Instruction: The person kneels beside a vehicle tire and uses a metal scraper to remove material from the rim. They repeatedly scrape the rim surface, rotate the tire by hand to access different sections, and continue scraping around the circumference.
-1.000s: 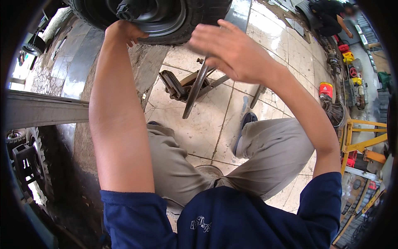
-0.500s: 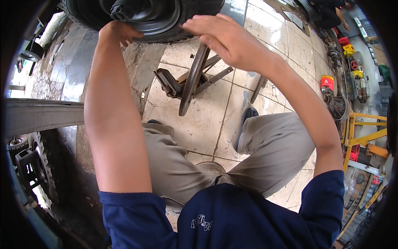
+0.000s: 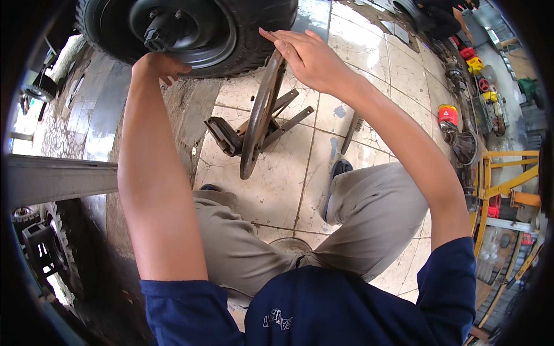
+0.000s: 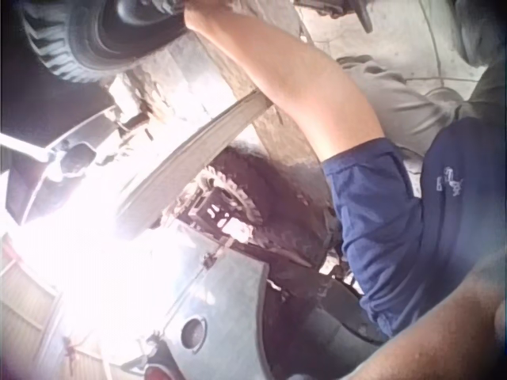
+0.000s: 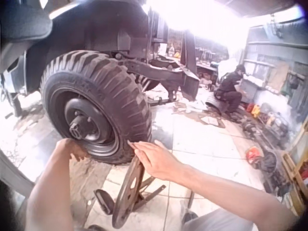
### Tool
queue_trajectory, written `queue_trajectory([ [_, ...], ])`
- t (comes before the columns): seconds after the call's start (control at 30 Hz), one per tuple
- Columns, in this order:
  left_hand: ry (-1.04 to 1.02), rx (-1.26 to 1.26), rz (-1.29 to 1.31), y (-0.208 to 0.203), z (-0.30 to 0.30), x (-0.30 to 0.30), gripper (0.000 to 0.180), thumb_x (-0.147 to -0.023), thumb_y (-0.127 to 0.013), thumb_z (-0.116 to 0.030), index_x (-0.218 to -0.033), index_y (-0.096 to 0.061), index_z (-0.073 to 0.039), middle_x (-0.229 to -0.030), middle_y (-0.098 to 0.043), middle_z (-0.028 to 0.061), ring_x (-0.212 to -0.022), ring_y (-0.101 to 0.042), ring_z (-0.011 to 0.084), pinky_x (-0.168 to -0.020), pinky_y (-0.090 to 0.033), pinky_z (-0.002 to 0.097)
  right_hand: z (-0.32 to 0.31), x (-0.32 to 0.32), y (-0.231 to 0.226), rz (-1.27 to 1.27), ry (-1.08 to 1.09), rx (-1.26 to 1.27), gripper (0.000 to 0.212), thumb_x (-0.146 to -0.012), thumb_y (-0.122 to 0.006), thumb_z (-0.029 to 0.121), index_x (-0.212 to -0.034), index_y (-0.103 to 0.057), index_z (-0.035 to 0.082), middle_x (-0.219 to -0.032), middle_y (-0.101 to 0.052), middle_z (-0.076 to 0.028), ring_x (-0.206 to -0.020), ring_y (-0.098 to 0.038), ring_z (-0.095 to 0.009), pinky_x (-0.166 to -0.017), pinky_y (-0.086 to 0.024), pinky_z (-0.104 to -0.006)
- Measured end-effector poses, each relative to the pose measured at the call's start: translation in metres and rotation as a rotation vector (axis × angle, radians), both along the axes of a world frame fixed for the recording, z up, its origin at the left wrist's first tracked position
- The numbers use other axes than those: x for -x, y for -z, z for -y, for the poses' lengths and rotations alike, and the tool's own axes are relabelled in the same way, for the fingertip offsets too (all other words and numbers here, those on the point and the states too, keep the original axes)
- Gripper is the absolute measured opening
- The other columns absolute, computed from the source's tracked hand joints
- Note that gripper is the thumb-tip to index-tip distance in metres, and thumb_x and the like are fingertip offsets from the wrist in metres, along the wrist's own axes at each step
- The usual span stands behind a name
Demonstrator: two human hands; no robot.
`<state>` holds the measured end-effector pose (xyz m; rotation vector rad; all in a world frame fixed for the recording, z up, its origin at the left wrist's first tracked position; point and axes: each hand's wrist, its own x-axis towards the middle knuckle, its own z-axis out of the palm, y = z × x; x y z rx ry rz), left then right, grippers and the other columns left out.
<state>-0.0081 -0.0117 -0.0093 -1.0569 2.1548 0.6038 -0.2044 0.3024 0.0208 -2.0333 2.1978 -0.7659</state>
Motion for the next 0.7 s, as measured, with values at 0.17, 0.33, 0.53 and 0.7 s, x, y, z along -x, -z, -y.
queue_trajectory([
  [0.17,-0.017,-0.03,0.011,-0.011,-0.007,-0.011,0.073,-0.098,-0.051,-0.061,-0.153,-0.047,-0.014,-0.152,-0.054,0.0118,-0.134,-0.058,0.0274,-0.113,-0.044,0.0472,-0.004,-0.029,-0.005,-0.131,-0.184,0.109,0.05,-0.111,-0.035,0.042,-0.142,-0.058,0.01,-0.145,-0.059,-0.012,-0.141,-0.049,-0.027,-0.12,-0.027,-0.058],
  [0.33,-0.029,-0.058,0.067,-0.004,0.006,-0.006,0.074,-0.098,-0.05,-0.06,-0.156,-0.04,-0.015,-0.157,-0.046,0.0126,-0.14,-0.052,0.0247,-0.113,-0.042,0.0461,-0.003,-0.03,-0.007,-0.022,-0.261,0.141,0.045,-0.111,-0.038,0.036,-0.14,-0.061,0.011,-0.14,-0.063,-0.013,-0.139,-0.05,-0.028,-0.12,-0.03,-0.0533],
  [0.53,-0.011,0.0,0.013,-0.006,-0.004,-0.005,0.064,-0.101,-0.05,-0.057,-0.148,-0.05,-0.014,-0.148,-0.058,0.0113,-0.129,-0.062,0.0256,-0.101,-0.053,0.0473,0.005,-0.043,-0.022,0.02,-0.054,-0.105,0.047,-0.112,-0.036,0.035,-0.14,-0.059,0.006,-0.143,-0.06,-0.012,-0.138,-0.051,-0.03,-0.117,-0.032,-0.0524],
  [0.7,-0.011,-0.018,0.03,-0.007,-0.004,-0.007,0.064,-0.101,-0.05,-0.056,-0.149,-0.049,-0.014,-0.15,-0.055,0.0109,-0.13,-0.062,0.0251,-0.101,-0.052,0.0477,-0.005,-0.041,-0.015,-0.102,-0.291,0.045,0.047,-0.112,-0.034,0.034,-0.141,-0.06,0.009,-0.142,-0.061,-0.013,-0.14,-0.049,-0.03,-0.12,-0.029,-0.0507],
])
